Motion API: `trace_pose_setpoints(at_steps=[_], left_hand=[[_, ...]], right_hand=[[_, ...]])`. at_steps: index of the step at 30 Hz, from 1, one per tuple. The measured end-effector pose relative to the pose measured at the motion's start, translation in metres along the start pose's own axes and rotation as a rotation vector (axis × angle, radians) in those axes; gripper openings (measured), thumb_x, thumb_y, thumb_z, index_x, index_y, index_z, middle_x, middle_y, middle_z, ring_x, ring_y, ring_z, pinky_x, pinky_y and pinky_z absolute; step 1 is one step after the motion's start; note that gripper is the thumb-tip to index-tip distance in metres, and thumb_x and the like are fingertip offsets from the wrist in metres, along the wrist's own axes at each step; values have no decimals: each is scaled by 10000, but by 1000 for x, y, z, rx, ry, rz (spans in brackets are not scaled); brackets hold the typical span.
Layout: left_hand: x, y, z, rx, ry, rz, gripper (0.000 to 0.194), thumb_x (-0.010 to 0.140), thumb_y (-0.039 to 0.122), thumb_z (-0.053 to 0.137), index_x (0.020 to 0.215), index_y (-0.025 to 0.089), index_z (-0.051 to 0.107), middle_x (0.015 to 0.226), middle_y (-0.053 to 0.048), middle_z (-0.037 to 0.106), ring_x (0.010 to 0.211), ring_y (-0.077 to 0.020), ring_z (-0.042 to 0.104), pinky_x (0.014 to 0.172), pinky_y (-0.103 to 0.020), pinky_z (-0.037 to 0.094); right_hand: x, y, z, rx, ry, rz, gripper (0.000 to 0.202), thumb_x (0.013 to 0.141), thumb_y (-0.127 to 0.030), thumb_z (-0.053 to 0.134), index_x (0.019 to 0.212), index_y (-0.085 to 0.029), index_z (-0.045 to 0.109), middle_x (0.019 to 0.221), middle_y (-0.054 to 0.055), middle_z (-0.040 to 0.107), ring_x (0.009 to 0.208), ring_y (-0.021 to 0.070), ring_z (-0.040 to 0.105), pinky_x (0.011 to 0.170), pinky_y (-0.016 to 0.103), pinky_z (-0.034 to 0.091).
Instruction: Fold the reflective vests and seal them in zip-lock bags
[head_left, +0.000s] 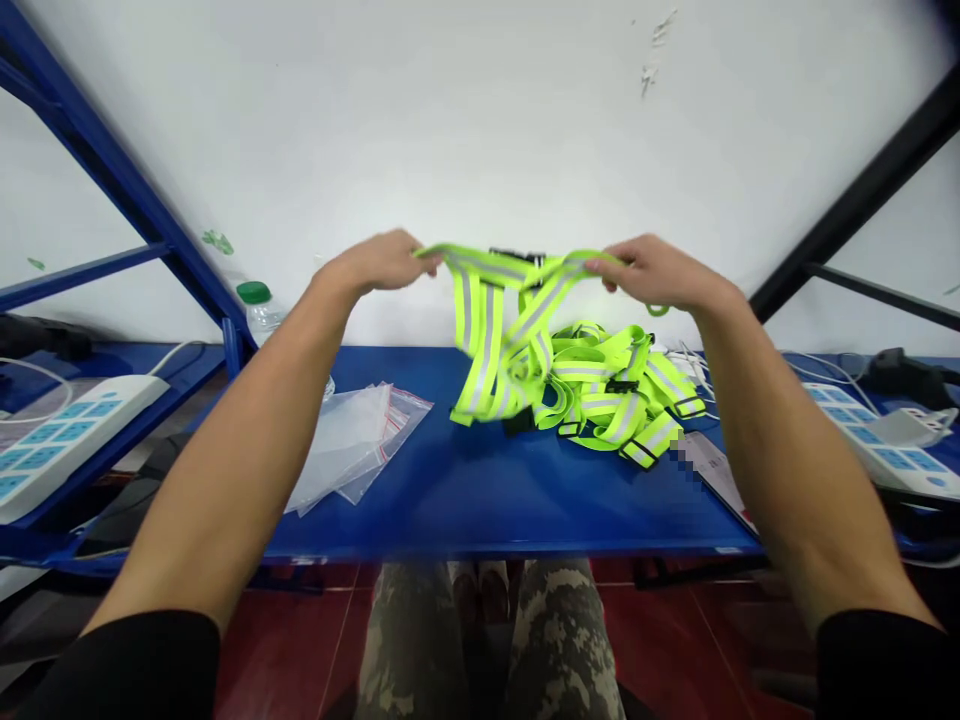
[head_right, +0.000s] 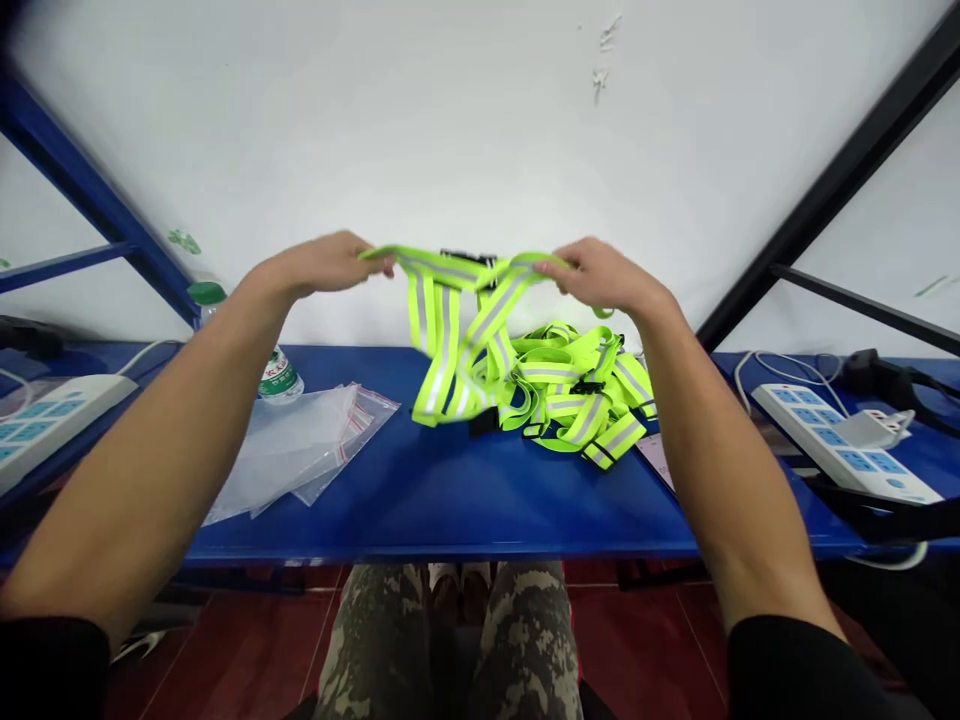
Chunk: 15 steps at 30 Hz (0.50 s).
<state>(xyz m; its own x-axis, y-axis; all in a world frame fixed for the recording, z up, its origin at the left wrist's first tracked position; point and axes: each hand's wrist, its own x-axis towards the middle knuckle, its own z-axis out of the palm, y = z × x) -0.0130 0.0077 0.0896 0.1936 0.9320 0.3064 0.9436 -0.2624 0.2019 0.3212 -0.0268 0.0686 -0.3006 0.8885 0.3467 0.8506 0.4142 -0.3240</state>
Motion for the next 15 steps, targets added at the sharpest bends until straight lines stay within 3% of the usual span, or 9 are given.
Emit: trace_pose_setpoints(at_steps=[3,5,6,7,9,12,15], left_hand=[[-10,16,-20,112,254,35,690,949,453,142,1047,-1,652,904,-40,613,1050,-254,618,856,-353,396],[-38,21,-20,180,514,6,498,974,372,259,1174,67,599,1002,-52,630,1095,-278,601,885,-403,414],[-57,21,-12,210,596,-13,406,967,309,333,1240,111,558,1062,-65,639,1090,-273,603,900,-412,427],[-77,19,1,219,598,-18,388,954,251,375,1302,141,509,1099,-81,645,1072,-257,609,895,-390,445],[-115,9,42,245,421,-28,426,930,213,417,1348,157,473,1079,-102,663,991,-241,630,838,-342,474],[-156,-14,110,304,-22,39,361,936,239,420,1264,161,548,1045,-119,668,988,-271,621,794,-348,490],[-174,-29,148,294,-295,152,471,892,288,522,1347,167,494,1177,-148,621,1112,-312,570,861,-391,483]], right_hand=[[-5,-20,-5,-80,402,-49,708,921,-656,327,1000,-45,675,826,61,664,746,141,605,656,318,368],[-24,-28,4,-161,598,-112,649,964,-578,311,1196,-37,584,973,99,673,844,171,613,710,348,381],[-36,-29,14,-221,664,-108,561,989,-504,339,1242,-44,535,1013,126,667,860,179,614,727,352,397],[-50,-29,29,-286,653,-120,463,997,-434,361,1205,-65,546,1006,138,664,855,194,618,723,355,412],[-79,-24,69,-372,447,-188,288,967,-319,414,1113,-130,574,986,138,665,843,226,617,703,360,437],[-116,-16,130,-411,-22,-240,178,930,-215,453,1058,-186,573,993,115,666,873,248,622,696,348,451],[-137,-10,165,-410,-255,-208,206,908,-165,466,1092,-174,555,1008,109,656,918,263,618,731,352,450]])
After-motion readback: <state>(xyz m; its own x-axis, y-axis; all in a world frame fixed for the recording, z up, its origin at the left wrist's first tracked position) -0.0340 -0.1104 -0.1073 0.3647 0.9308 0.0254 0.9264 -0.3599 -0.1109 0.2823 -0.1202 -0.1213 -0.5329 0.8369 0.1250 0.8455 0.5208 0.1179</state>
